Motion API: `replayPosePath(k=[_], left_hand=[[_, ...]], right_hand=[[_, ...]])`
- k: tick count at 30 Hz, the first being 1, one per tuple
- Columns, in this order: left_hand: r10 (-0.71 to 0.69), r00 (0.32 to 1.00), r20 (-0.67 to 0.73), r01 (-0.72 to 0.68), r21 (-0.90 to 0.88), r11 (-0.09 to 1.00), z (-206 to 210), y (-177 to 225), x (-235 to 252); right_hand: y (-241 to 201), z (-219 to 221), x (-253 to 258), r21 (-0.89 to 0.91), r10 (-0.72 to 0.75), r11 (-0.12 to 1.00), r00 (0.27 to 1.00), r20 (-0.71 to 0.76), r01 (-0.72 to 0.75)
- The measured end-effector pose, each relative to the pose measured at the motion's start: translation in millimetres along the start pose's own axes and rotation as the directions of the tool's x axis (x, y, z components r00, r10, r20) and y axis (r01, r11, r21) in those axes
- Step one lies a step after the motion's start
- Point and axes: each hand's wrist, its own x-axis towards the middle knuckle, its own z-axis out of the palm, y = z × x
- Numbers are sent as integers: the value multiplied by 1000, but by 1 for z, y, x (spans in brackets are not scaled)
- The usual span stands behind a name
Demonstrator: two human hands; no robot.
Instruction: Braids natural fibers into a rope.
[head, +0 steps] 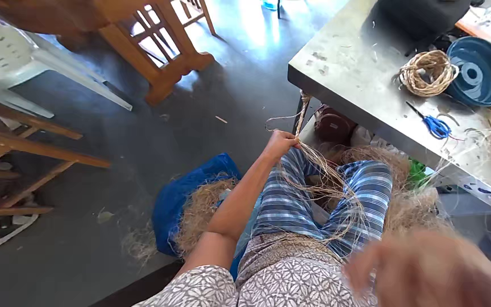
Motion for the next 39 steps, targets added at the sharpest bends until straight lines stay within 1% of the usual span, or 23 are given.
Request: replayPosePath(k=[1, 2, 3, 4, 5, 6, 7, 8, 11, 13, 15, 18, 20, 21, 23, 25, 27, 30, 32, 34, 37, 38, 39], left_hand=[[5, 1000, 11, -5, -10, 1000, 0, -1, 0], [15, 1000, 17, -15, -19, 1000, -1, -2, 0], [28, 999, 20, -28, -27, 999, -1, -3, 1], [41, 999, 24, -41, -28, 999, -2, -4, 1], [49, 998, 28, -48, -22, 999, -3, -6, 1], [53, 998, 31, -53, -17, 998, -3, -7, 2], [58, 998, 34, -58, -16, 998, -3, -7, 3], [64, 997, 35, -64, -16, 998, -3, -9, 3], [91, 995, 35, -90, -19, 996, -3, -14, 5], [100, 994, 45, -100, -17, 995, -3, -16, 6], [115, 992, 59, -114, -12, 993, -4, -19, 8], [127, 989, 79, -125, -30, 992, -6, -21, 9], [122, 989, 86, -118, -46, 992, -7, -22, 10], [115, 989, 90, -112, -43, 993, -8, -23, 10], [107, 990, 92, -105, -25, 994, -9, -25, 12], [101, 992, 81, -100, -15, 995, -8, -27, 12], [88, 995, 49, -89, 17, 996, -4, -25, 8], [108, 994, -13, -109, -16, 994, 6, -25, 6], [159, 986, -41, -160, -35, 986, 11, -28, -1], [194, 980, -46, -196, -50, 979, 13, -30, -7], [213, 977, -26, -214, -71, 974, 14, -25, -11], [219, 976, -17, -219, -64, 974, 14, -24, -11], [218, 976, -7, -218, -58, 974, 13, -23, -10]], right_hand=[[12, -23, 26, -275, -52, 961, 993, -106, 21], [27, -49, 49, -535, -90, 844, 971, -220, -43], [43, -73, 70, -722, -78, 667, 945, -317, -187], [57, -95, 89, -803, -8, 488, 919, -395, -341], [74, -113, 105, -809, 74, 362, 880, -470, -463], [91, -128, 118, -787, 150, 286, 836, -527, -547], [108, -142, 128, -757, 223, 236, 792, -568, -609], [123, -154, 138, -727, 286, 210, 752, -593, -653], [153, -171, 152, -668, 407, 204, 683, -607, -715], [160, -172, 158, -629, 478, 184, 628, -614, -755], [159, -168, 162, -566, 527, 205, 577, -624, -799], [157, -168, 162, -498, 549, 282, 563, -618, -820], [158, -173, 161, -525, 543, 271, 578, -609, -807], [159, -176, 161, -561, 519, 237, 592, -617, -793], [161, -178, 159, -644, 426, 135, 631, -648, -753], [157, -168, 157, -667, 344, 70, 645, -682, -742], [154, -149, 152, -668, 288, 73, 657, -697, -741], [159, -123, 149, -639, 246, 84, 637, -730, -765], [171, -109, 140, -644, 172, 107, 652, -738, -758], [188, -100, 128, -686, 41, 132, 695, -718, -716], [221, -102, 112, -806, -230, 141, 773, -592, -575], [230, -104, 109, -837, -292, 133, 786, -545, -531], [234, -105, 108, -854, -307, 124, 799, -517, -505]])
